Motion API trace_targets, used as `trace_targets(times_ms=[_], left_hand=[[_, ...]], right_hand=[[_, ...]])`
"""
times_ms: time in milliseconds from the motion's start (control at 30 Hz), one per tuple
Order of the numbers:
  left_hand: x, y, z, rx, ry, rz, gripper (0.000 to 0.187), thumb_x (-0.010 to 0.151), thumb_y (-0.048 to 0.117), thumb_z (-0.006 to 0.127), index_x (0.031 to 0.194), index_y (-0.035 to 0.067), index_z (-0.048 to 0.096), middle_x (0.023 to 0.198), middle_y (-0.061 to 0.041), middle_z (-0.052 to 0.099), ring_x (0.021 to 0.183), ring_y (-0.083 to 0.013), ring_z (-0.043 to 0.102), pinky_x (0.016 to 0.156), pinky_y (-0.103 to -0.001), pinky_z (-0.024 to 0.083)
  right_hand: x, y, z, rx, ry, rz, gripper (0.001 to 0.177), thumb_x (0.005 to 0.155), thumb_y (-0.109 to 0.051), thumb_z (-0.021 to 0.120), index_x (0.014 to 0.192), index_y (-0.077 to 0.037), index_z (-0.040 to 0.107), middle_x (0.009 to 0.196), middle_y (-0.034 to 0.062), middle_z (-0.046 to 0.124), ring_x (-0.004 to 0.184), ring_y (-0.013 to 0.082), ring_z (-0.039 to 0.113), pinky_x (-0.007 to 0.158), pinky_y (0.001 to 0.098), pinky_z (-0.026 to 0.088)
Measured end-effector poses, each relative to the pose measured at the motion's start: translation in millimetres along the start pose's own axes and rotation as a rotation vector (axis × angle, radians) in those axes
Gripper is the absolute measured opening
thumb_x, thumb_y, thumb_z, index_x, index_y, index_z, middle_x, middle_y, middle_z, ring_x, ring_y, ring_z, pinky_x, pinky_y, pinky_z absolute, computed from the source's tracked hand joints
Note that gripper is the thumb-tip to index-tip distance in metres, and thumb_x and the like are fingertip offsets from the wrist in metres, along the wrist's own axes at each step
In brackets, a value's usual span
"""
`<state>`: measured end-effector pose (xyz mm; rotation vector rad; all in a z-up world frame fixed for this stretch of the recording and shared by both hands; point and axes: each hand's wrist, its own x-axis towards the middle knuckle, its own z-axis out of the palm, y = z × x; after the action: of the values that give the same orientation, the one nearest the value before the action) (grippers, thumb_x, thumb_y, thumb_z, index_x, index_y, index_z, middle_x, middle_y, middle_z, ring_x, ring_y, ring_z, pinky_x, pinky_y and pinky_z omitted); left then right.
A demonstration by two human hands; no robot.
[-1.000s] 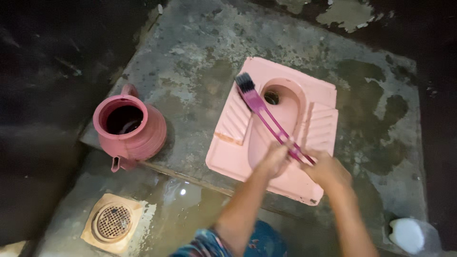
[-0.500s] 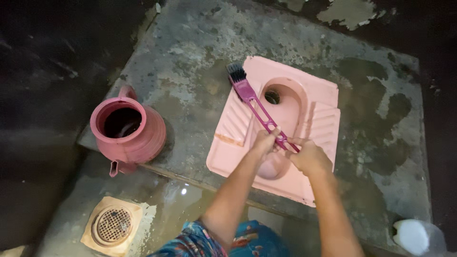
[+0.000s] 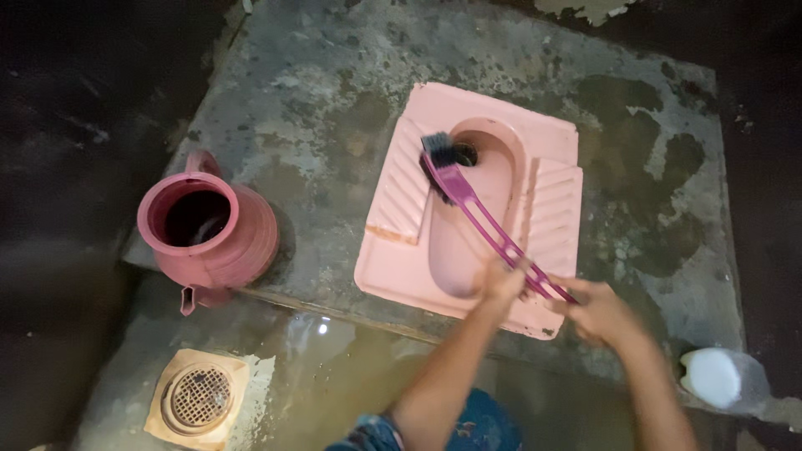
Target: The person scrubs a pink squat toilet with a long-handled brush, focusing on the bowl and footrests. They pour a white cleaning powder into the bowl and continue scrubbing the interior surfaces.
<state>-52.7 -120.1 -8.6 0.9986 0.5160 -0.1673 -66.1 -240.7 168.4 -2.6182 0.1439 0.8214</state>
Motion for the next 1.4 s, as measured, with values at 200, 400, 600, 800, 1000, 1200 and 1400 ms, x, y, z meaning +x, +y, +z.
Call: trace_targets(times_ms=[200,400,600,800,1000,1200,1400], left_hand=[[61.1,49.8,-58.7,-0.078,0.019,0.138,0.030,0.101,0.026,0.068,0.091,-0.001,0.070,0.072,-0.009,0.068,0.055,-0.0166,0.062,0.048,-0.034,0.048],[61.2,70.9,-89.5,0.259,0.086,0.043,0.032,0.098,0.031,0.066,0.087,0.002,0.069,0.063,-0.008,0.063,0.048,-0.0179,0.056,0.043,-0.034,0.042],[-8.8,27.5,-46.1,0.176,-0.013,0.022,0.025,0.100,0.023,0.066,0.095,-0.001,0.068,0.071,-0.010,0.067,0.054,-0.0173,0.063,0.047,-0.034,0.050],[-24.1,42.1,-50.0,0.135,-0.048,-0.080,0.030,0.099,0.031,0.064,0.100,0.002,0.068,0.071,-0.010,0.070,0.054,-0.0185,0.065,0.046,-0.033,0.052],[4.1,62.7,-99.0,0.082,0.001,-0.007,0.029,0.097,0.028,0.065,0.094,-0.001,0.070,0.071,-0.010,0.072,0.053,-0.0193,0.066,0.045,-0.034,0.054],[-32.7,22.6,-61.7,0.054,-0.005,-0.096,0.027,0.098,0.029,0.067,0.097,0.003,0.069,0.074,-0.010,0.071,0.054,-0.0187,0.065,0.046,-0.033,0.054],[-72.5,12.6,-25.7,-0.080,-0.054,-0.160,0.031,0.102,0.030,0.066,0.097,-0.001,0.065,0.074,-0.016,0.069,0.053,-0.0220,0.066,0.046,-0.033,0.054]], right_hand=[[5.9,-97.7,18.3,0.068,0.089,-0.064,0.055,0.080,-0.038,0.080,0.133,-0.034,0.069,0.058,0.0092,0.064,0.047,0.0179,0.057,0.049,0.0352,0.050],[4.2,-111.3,34.8,-0.026,0.078,-0.062,0.052,0.083,-0.037,0.076,0.134,-0.033,0.068,0.069,0.0103,0.071,0.048,0.0218,0.058,0.049,0.0373,0.049],[-13.5,-17.6,32.4,0.140,0.033,-0.128,0.055,0.082,-0.030,0.078,0.136,-0.031,0.067,0.074,0.0086,0.071,0.040,0.0200,0.047,0.040,0.0380,0.041],[1.6,-0.2,40.8,0.115,0.190,-0.507,0.048,0.092,-0.037,0.076,0.139,-0.033,0.065,0.066,0.0086,0.060,0.051,0.0145,0.052,0.047,0.0325,0.041],[-0.7,-65.6,50.7,0.157,-0.041,-0.099,0.052,0.086,-0.033,0.078,0.137,-0.031,0.067,0.049,0.0044,0.052,0.038,0.0168,0.047,0.040,0.0354,0.040],[-42.4,-25.6,26.3,0.094,-0.086,-0.129,0.056,0.085,-0.031,0.076,0.140,-0.036,0.064,0.047,0.0067,0.052,0.035,0.0159,0.044,0.037,0.0331,0.038],[-51.3,7.3,12.9,0.150,-0.132,0.021,0.056,0.084,-0.029,0.080,0.138,-0.037,0.068,0.049,0.0050,0.050,0.036,0.0154,0.040,0.037,0.0334,0.032]])
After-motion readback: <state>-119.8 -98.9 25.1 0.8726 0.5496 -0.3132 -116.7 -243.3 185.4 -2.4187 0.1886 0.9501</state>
